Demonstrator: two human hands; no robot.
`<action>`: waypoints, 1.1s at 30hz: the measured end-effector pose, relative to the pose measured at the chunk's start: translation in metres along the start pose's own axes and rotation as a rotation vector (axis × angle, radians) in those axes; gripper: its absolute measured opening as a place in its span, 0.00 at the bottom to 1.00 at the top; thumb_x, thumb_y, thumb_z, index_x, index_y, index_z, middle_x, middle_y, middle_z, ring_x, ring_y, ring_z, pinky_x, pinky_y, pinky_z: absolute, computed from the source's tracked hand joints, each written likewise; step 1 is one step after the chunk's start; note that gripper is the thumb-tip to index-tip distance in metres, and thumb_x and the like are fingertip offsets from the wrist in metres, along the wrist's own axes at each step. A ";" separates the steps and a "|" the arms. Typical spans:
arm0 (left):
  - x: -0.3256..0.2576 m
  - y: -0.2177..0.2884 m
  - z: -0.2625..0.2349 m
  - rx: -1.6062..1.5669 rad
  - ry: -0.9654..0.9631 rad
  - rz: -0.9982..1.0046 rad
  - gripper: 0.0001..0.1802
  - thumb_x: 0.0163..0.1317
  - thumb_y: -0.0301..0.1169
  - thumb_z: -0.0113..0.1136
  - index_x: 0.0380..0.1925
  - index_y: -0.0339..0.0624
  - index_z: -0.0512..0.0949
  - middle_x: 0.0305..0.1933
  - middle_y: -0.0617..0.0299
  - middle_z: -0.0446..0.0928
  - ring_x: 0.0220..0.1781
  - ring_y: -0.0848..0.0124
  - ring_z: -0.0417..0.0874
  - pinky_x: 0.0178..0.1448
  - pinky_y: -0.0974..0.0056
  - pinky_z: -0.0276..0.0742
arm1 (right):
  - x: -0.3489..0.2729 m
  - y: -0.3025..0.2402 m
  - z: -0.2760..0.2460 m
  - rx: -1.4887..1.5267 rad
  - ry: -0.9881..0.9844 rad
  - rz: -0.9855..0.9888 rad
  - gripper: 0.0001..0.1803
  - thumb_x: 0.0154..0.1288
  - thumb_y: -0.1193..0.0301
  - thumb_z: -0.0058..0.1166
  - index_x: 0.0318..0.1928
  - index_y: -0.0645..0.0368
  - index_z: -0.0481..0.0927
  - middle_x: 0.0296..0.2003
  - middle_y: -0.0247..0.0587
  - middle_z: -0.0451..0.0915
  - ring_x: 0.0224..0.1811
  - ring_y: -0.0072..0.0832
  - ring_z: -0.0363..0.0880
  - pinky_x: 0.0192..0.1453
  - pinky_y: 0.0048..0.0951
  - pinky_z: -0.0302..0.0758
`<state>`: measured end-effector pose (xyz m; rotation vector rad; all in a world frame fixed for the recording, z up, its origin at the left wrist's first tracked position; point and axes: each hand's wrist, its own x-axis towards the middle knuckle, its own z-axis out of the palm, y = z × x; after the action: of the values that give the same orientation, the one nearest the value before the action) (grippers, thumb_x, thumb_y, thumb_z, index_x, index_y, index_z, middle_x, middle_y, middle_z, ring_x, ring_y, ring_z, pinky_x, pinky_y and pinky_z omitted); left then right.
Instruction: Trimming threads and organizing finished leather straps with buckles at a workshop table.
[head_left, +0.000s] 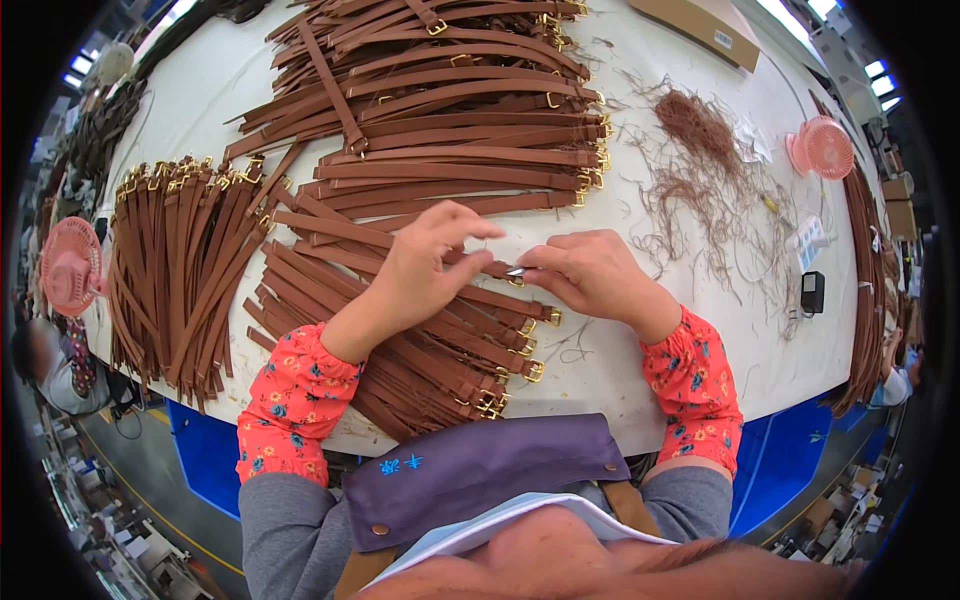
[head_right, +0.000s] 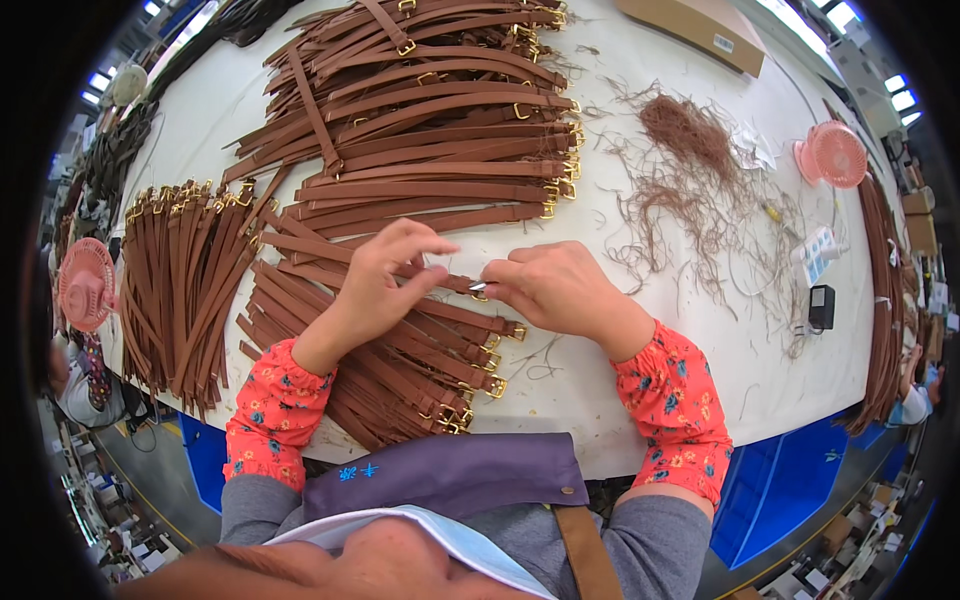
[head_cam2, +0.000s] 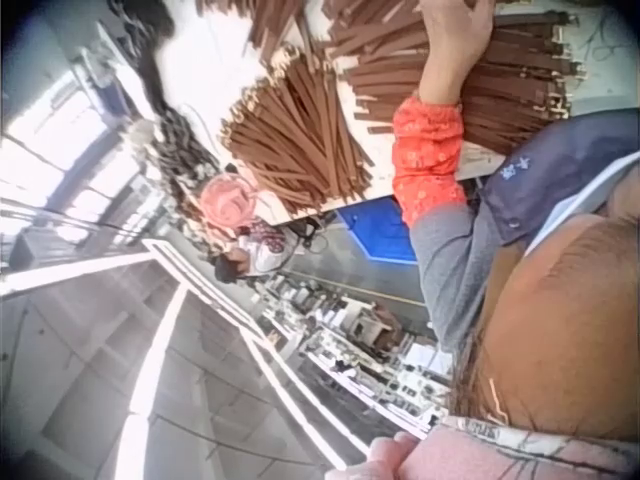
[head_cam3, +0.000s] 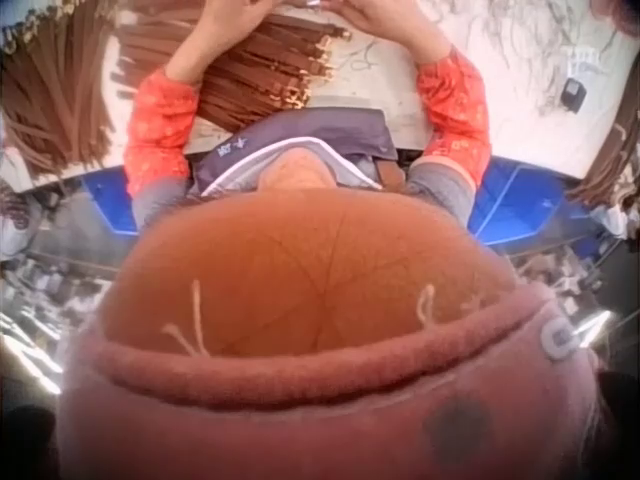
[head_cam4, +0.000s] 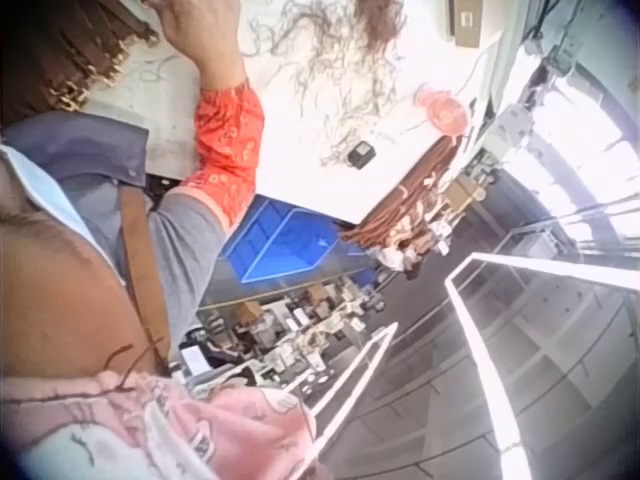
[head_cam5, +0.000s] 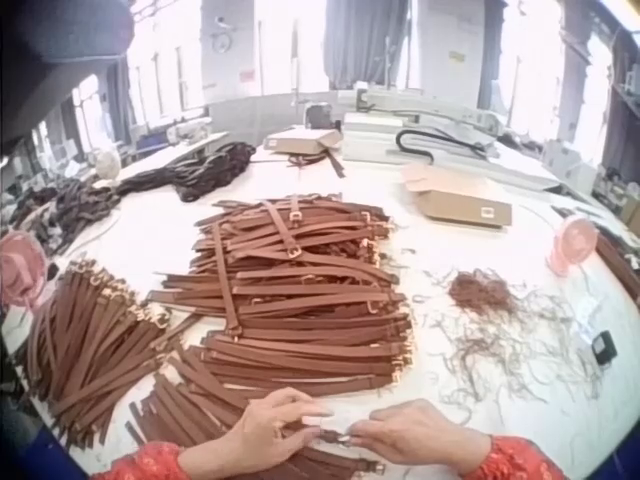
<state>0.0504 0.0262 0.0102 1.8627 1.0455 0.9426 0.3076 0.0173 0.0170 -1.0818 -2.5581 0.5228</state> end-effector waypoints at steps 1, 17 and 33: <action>-0.003 -0.004 0.007 0.105 -0.066 0.134 0.11 0.64 0.21 0.65 0.46 0.42 0.84 0.43 0.60 0.80 0.40 0.66 0.81 0.44 0.63 0.78 | -0.001 0.000 0.000 -0.011 -0.001 -0.003 0.07 0.69 0.63 0.63 0.43 0.49 0.87 0.26 0.37 0.80 0.29 0.40 0.81 0.31 0.40 0.74; 0.007 0.005 0.008 0.361 -0.398 0.176 0.06 0.64 0.24 0.62 0.38 0.36 0.75 0.39 0.48 0.76 0.44 0.46 0.80 0.48 0.50 0.77 | -0.001 0.005 0.010 0.051 0.073 -0.041 0.07 0.71 0.60 0.60 0.40 0.47 0.83 0.25 0.35 0.79 0.28 0.39 0.81 0.29 0.41 0.73; 0.002 -0.005 0.018 0.524 -0.364 0.212 0.05 0.68 0.27 0.57 0.39 0.38 0.72 0.39 0.51 0.76 0.43 0.47 0.80 0.42 0.48 0.76 | 0.000 -0.005 0.008 -0.267 0.093 -0.146 0.05 0.64 0.66 0.64 0.35 0.47 0.79 0.21 0.32 0.73 0.25 0.35 0.80 0.28 0.38 0.74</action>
<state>0.0651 0.0249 -0.0013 2.5007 0.9358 0.4280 0.3013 0.0125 0.0115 -0.9647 -2.6497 0.0931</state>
